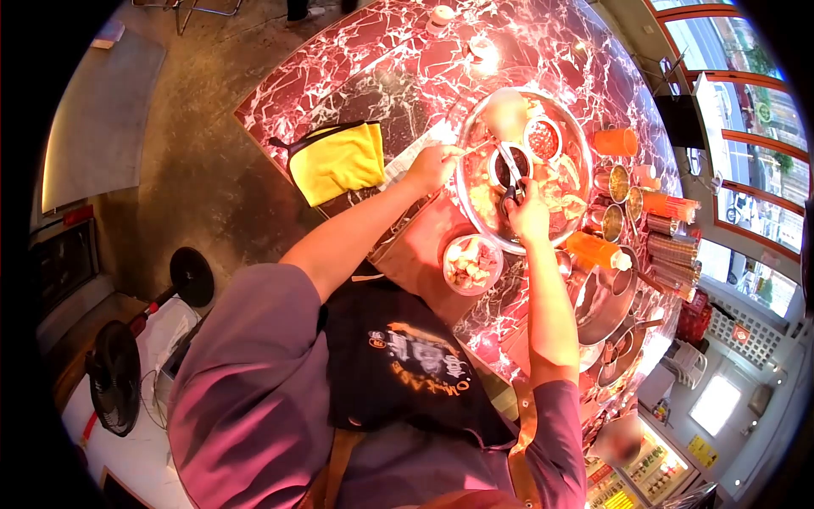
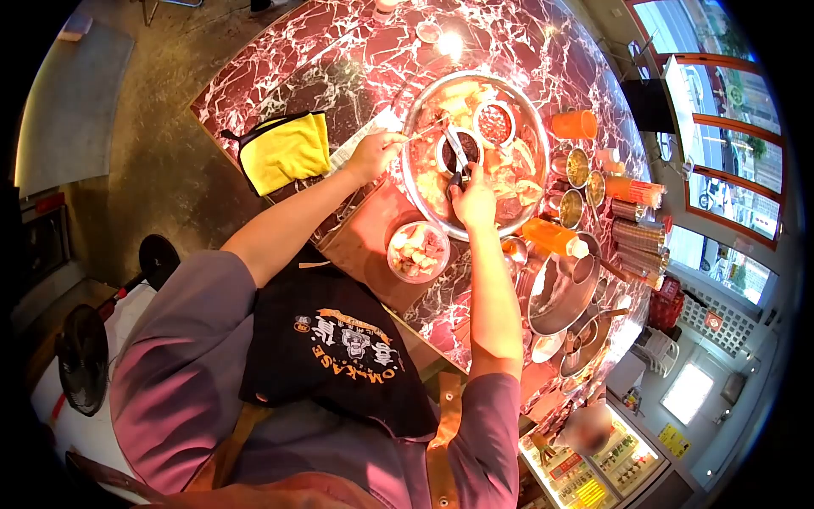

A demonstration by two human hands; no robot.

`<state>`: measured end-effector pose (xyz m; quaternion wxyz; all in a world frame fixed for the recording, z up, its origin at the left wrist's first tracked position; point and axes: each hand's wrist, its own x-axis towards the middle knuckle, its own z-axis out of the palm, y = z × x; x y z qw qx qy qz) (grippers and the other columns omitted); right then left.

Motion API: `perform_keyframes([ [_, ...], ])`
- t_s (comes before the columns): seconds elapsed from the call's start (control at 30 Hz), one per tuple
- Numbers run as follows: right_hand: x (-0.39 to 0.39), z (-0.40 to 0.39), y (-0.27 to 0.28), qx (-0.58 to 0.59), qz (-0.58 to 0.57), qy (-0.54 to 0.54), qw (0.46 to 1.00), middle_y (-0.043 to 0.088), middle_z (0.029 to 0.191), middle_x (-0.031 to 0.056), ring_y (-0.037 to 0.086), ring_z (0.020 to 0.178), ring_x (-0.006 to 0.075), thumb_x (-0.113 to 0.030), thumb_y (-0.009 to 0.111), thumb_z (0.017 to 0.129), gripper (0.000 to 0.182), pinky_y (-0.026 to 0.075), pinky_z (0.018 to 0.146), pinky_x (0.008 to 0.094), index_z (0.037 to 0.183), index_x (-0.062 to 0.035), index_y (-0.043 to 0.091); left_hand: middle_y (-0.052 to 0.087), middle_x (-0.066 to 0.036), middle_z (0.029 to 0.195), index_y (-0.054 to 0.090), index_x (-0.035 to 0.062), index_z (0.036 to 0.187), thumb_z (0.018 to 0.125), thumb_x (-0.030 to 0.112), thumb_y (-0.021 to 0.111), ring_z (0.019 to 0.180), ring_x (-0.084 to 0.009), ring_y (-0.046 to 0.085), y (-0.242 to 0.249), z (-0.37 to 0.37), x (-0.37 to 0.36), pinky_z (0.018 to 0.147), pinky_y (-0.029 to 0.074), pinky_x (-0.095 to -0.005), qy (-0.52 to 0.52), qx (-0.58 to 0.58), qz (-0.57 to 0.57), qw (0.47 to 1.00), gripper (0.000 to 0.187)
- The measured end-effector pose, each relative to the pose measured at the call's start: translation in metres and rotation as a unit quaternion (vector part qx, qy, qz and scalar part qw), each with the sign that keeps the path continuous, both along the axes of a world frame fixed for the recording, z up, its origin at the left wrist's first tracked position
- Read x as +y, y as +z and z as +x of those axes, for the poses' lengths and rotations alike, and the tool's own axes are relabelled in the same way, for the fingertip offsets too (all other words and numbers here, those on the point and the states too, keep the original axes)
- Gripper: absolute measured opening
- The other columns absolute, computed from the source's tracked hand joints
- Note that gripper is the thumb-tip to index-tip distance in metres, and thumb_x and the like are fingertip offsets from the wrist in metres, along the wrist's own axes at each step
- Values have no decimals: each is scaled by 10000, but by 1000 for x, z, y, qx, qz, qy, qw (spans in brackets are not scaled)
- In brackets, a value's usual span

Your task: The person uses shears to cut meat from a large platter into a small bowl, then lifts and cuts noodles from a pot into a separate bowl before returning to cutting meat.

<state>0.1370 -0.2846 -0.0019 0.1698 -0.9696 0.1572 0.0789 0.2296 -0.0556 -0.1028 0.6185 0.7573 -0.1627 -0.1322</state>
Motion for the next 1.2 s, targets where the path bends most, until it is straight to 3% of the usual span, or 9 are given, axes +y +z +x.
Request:
perform_keyframes([
  [0.23, -16, -19, 6, -8, 42, -3, 999, 682, 1104, 252, 654, 1030, 444, -74, 699, 803, 479, 518, 905, 484, 1264, -70, 571, 679, -15, 950, 711, 11, 1155, 954, 110, 588, 826, -87, 582, -14, -1, -7, 778, 475, -252, 44, 145, -85, 985, 256],
  [0.33, -12, -22, 27, 21, -2, -18, 1000, 668, 1168, 232, 639, 1089, 418, -157, 735, 782, 578, 512, 935, 476, 1319, -98, 528, 665, 27, 939, 712, 1, 1156, 950, 95, 594, 812, -54, 555, -19, -1, -10, 751, 464, -229, 76, 208, -167, 961, 255],
  [0.43, -5, -13, 33, 41, -37, -15, 998, 644, 1214, 208, 621, 1138, 390, -247, 773, 757, 660, 507, 951, 475, 1335, -94, 492, 656, 39, 929, 708, -14, 1153, 951, 87, 592, 795, -42, 545, -15, -1, -4, 714, 450, -216, 54, 183, -164, 968, 253],
  [0.53, 1, 2, 17, -1, -12, 11, 1000, 660, 1185, 221, 642, 1088, 404, -163, 742, 789, 541, 520, 914, 478, 1284, -91, 537, 717, -34, 916, 732, 9, 1106, 927, 135, 625, 794, -91, 601, -15, 3, 1, 756, 486, -263, 40, 220, -157, 962, 244],
  [0.7, -5, -17, 28, 8, 16, -9, 1000, 690, 1064, 251, 662, 1009, 432, -85, 701, 777, 449, 518, 881, 489, 1216, -75, 606, 686, 5, 863, 734, 9, 1079, 916, 108, 615, 778, -72, 578, 11, 14, 13, 707, 471, -249, 56, 224, -164, 959, 224],
  [0.8, -10, -58, 44, -7, 24, -33, 999, 663, 1134, 248, 640, 1063, 433, -156, 733, 771, 546, 509, 912, 485, 1274, -66, 541, 451, 83, 665, 647, 29, 1231, 980, 56, 566, 482, -19, 315, 40, 15, 19, 426, 241, -191, 30, 390, -261, 882, 265],
  [0.97, 12, -101, 76, -15, 6, -66, 998, 642, 1161, 230, 633, 1069, 419, -200, 763, 758, 608, 516, 902, 480, 1305, -84, 524, 523, 68, 716, 674, 13, 1179, 962, 88, 614, 514, -18, 368, 34, -7, 36, 455, 293, -194, 2, 356, -192, 915, 237],
  [1.03, 17, -102, 75, -14, 2, -76, 997, 640, 1151, 227, 633, 1070, 414, -203, 764, 759, 611, 517, 900, 479, 1311, -88, 525, 558, 67, 747, 686, 6, 1141, 954, 107, 631, 550, -14, 399, 13, -18, 43, 483, 303, -192, 36, 232, -156, 960, 220],
  [1.2, 28, -25, 63, -39, -143, 15, 989, 623, 1180, 216, 639, 1053, 394, -205, 701, 807, 524, 535, 900, 469, 1295, -89, 551, 596, 59, 778, 686, -11, 1167, 970, 129, 613, 654, -29, 493, 11, -57, 79, 600, 383, -187, 9, 284, -89, 955, 252],
])
